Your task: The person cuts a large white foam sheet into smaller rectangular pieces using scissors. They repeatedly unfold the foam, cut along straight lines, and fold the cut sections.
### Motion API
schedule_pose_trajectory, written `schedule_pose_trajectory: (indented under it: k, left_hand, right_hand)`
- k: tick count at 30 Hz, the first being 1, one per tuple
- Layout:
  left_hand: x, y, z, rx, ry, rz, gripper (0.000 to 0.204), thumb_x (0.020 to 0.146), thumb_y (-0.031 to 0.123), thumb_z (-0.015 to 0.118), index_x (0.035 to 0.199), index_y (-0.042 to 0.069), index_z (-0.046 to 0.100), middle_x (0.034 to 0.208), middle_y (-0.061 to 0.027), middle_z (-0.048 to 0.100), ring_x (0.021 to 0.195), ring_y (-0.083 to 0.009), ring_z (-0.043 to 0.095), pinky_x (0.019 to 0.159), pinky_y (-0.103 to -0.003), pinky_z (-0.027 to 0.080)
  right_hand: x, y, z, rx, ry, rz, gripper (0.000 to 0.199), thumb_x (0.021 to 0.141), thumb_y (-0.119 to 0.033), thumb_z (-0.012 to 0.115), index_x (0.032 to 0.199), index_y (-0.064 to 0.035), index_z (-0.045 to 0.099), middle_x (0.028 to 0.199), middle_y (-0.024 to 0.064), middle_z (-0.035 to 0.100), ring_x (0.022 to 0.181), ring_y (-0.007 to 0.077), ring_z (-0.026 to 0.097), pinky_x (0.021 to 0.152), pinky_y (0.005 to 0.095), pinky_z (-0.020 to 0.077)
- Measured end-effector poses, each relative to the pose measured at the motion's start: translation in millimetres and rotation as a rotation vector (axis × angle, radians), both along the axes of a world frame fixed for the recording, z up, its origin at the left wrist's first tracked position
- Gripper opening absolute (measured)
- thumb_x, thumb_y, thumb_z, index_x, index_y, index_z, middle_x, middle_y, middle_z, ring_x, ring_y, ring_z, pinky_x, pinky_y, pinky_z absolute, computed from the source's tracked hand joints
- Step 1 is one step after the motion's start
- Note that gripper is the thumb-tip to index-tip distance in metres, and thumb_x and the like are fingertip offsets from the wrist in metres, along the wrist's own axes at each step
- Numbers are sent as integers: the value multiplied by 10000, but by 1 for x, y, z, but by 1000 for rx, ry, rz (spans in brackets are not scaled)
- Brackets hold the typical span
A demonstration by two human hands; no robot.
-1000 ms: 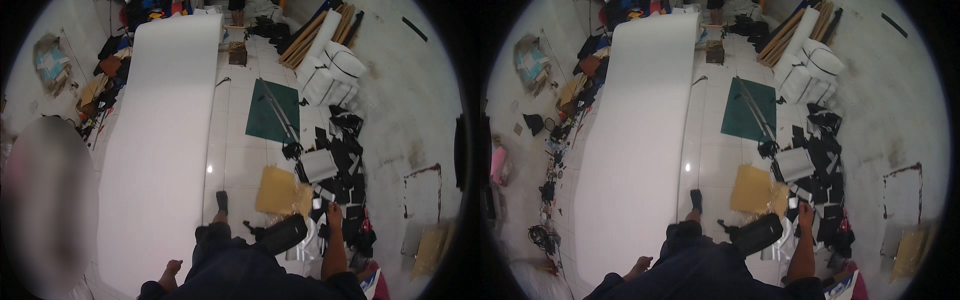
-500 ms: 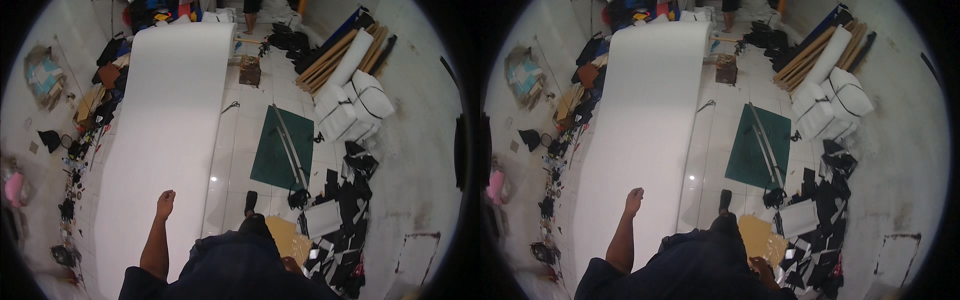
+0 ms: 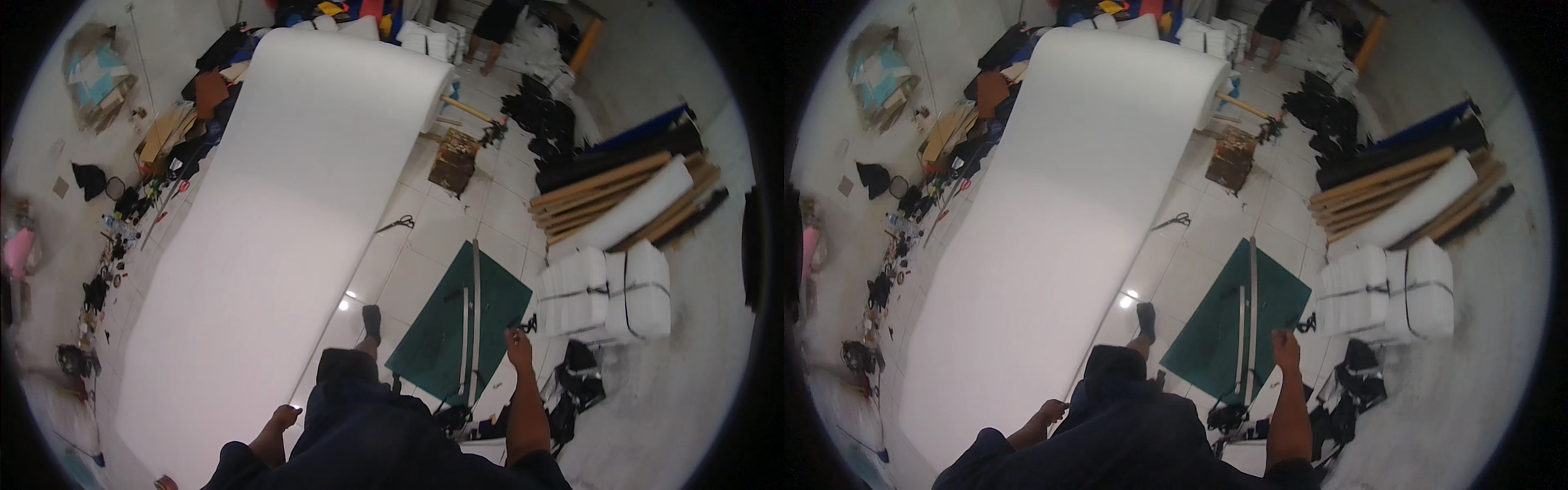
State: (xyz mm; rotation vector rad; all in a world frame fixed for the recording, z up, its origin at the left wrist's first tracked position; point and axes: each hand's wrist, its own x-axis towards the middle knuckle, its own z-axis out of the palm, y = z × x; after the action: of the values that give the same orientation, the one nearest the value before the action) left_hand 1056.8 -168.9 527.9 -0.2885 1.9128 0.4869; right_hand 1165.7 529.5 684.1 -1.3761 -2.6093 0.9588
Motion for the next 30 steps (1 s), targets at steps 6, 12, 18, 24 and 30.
schedule_pose_trajectory:
  k: [6,12,18,24,30]
  left_hand:
    - [-140,88,-42,-115,65,19,564,877,509,560,1012,-21,698,1089,-245,662,1104,-392,600,940,-453,474]
    - [-326,296,120,445,512,587,481,920,369,602,1227,-1,584,1007,-157,659,870,-223,654,769,-339,518]
    - [-378,374,94,411,488,986,488,930,381,596,1247,12,562,1006,-116,644,850,-183,620,722,-308,494]
    - [-374,418,-23,211,434,1411,444,933,372,594,1192,11,581,967,-88,637,794,-163,598,682,-299,485]
    - [-346,436,-217,46,328,1743,417,938,389,575,1176,47,558,975,-76,608,812,-167,568,705,-324,478]
  right_hand:
    - [-271,53,14,-92,82,247,454,932,-383,614,1174,1,603,1000,157,670,863,245,653,788,369,509]
    - [-453,72,30,-293,43,482,475,934,-386,613,1219,-8,574,912,95,648,778,171,627,690,328,500]
    - [-624,141,-10,-460,51,533,397,943,-371,605,1159,-39,591,863,56,632,733,138,603,626,292,479]
    - [-790,233,-134,-337,223,519,355,963,-398,568,983,-43,574,755,5,555,653,88,523,538,267,436]
    - [-850,204,-276,-178,-25,419,448,914,-518,588,872,-73,566,709,7,523,621,117,521,490,249,439]
